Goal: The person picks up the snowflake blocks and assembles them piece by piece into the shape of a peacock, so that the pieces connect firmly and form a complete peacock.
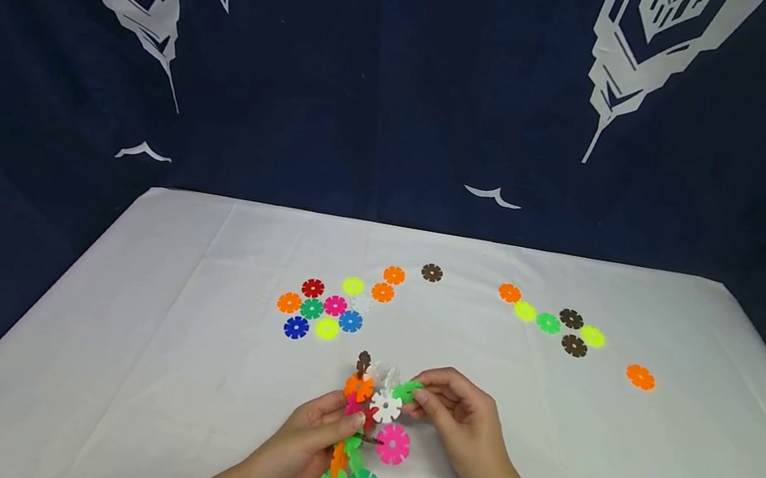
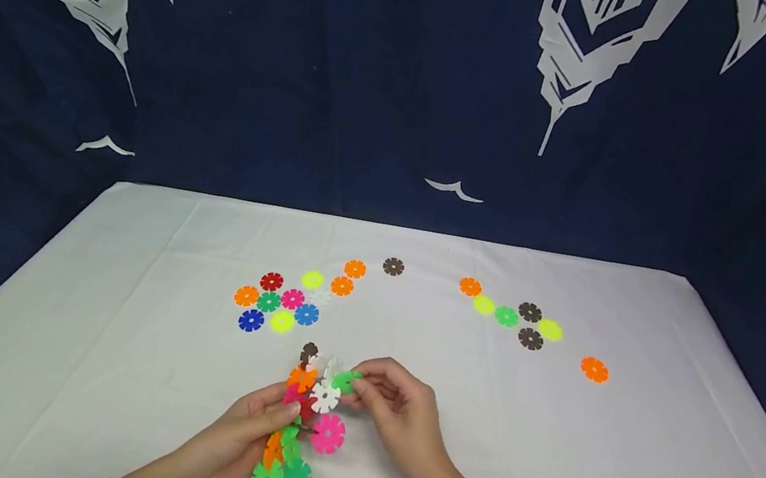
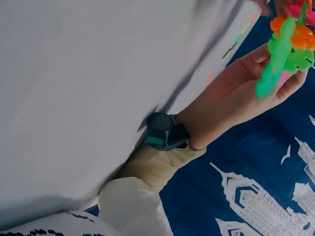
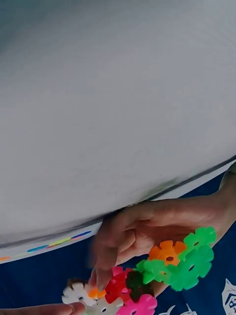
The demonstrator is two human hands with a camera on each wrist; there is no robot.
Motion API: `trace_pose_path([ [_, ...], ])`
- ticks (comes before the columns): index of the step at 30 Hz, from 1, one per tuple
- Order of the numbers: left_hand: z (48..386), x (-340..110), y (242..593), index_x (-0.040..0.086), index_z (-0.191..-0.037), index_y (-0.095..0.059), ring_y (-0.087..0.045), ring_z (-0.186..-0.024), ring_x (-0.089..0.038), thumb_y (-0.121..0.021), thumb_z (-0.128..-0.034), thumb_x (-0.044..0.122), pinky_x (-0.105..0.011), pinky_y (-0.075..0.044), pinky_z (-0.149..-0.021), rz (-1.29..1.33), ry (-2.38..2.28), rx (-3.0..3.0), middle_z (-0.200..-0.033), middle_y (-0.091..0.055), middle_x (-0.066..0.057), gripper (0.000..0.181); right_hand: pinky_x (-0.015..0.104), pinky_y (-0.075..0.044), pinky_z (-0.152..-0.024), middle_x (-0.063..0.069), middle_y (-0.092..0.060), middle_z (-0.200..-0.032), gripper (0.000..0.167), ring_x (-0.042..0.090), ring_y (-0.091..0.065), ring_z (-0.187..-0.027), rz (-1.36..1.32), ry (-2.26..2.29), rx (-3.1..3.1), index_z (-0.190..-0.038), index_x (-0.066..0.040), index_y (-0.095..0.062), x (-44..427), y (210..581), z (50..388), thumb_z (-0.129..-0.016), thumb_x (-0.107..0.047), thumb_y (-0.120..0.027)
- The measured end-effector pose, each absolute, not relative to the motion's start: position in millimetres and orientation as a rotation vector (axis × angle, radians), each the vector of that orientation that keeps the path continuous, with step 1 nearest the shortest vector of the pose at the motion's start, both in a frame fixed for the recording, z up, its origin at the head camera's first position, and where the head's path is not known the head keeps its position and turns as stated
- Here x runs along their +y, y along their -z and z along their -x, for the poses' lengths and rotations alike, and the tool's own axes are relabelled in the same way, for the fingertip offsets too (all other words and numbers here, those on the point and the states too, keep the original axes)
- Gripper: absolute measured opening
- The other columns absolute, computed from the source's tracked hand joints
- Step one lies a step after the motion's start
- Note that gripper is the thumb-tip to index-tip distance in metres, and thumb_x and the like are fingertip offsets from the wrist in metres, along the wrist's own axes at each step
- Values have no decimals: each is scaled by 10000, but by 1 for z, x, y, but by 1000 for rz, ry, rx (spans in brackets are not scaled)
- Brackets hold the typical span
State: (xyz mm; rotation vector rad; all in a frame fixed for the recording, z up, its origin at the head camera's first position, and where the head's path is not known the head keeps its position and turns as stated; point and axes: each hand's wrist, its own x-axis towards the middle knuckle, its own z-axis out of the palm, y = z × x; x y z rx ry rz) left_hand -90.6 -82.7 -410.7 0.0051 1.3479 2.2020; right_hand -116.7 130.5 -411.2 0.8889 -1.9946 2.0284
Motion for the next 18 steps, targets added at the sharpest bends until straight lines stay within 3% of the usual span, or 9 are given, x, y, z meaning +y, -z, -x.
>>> trace_pose_path([
  [7, 91, -82, 412, -60, -1372, -323, -617, -918, -208, -575, -946, 181, -333, -480, -885, 70, -2198, 1328, -1067, -601, -143, 550, 371, -559, -622, 175, -643, -806, 131, 218, -667, -721, -867, -2113, -2000, -986, 96, -568, 130, 413, 116, -866, 146, -551],
  [18, 91, -83, 415, -98, -1366, -319, -630, -921, -214, -580, -937, 108, -367, -489, -856, 55, -2193, 1329, -1083, -620, -174, 543, 376, -559, -602, 182, -659, -789, 77, 229, -674, -707, -1007, -2239, -1993, -916, 89, -564, 137, 416, 121, -863, 145, -553],
])
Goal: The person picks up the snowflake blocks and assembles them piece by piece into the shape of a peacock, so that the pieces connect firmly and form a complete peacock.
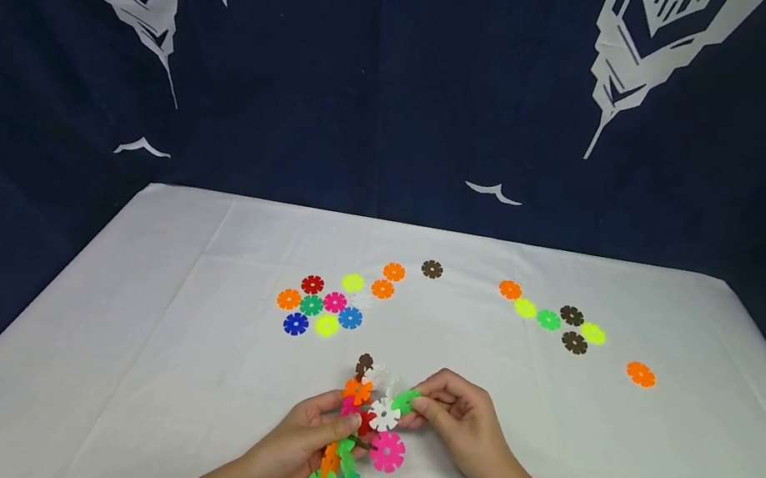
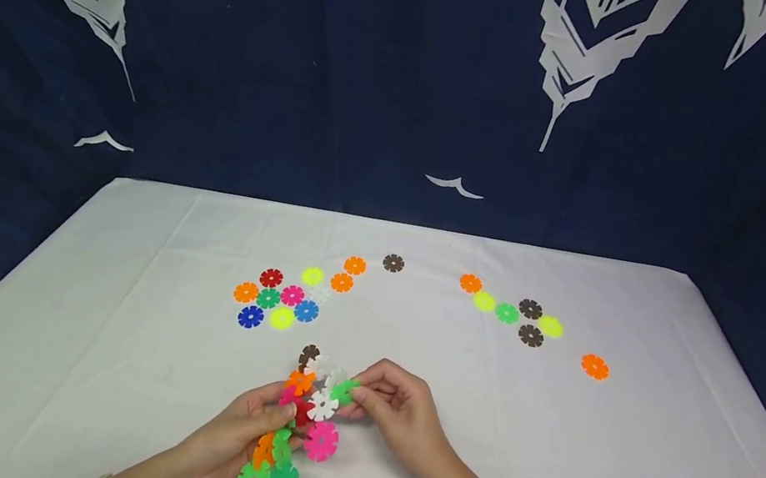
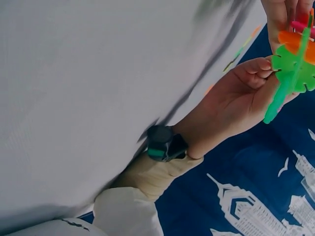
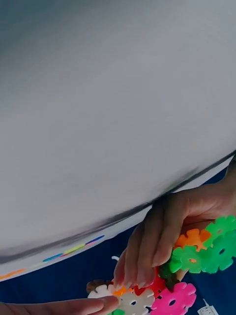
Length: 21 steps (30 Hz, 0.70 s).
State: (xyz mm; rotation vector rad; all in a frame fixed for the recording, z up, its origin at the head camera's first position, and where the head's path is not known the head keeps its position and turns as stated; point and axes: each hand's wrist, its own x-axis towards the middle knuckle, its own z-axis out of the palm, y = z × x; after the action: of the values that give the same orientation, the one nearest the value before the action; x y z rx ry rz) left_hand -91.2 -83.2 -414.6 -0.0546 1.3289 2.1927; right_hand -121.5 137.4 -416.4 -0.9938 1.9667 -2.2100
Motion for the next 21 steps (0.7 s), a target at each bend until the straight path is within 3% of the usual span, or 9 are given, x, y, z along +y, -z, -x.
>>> trace_pose_path([
  [8, 93, -84, 413, -108, -1345, -343, -634, -948, -212, -571, -937, 85, -372, -481, -866, 21, -2193, 1306, -1079, -631, -183, 506, 360, -560, -603, 153, -662, -793, 70, 203, -662, -701, 1001, 2238, 1988, -921, 94, -573, 134, 416, 119, -869, 137, -552],
  [14, 93, -82, 412, -96, -1356, -339, -621, -963, -212, -574, -944, 139, -358, -475, -883, 40, -2168, 1330, -1075, -630, -161, 529, 282, -547, -573, 133, -609, -829, 85, 162, -609, -658, 889, 2201, 2147, -898, 58, -617, 133, 412, 119, -841, 119, -606],
  [21, 93, -82, 412, -27, -1441, -204, -581, -1001, -230, -537, -965, 232, -390, -476, -891, -4, -2079, 1269, -1173, -544, -135, 636, 267, -542, -581, 150, -615, -723, 76, 133, -587, -621, 731, 2134, 2030, -918, 104, -618, 139, 406, 130, -863, 51, -617],
])
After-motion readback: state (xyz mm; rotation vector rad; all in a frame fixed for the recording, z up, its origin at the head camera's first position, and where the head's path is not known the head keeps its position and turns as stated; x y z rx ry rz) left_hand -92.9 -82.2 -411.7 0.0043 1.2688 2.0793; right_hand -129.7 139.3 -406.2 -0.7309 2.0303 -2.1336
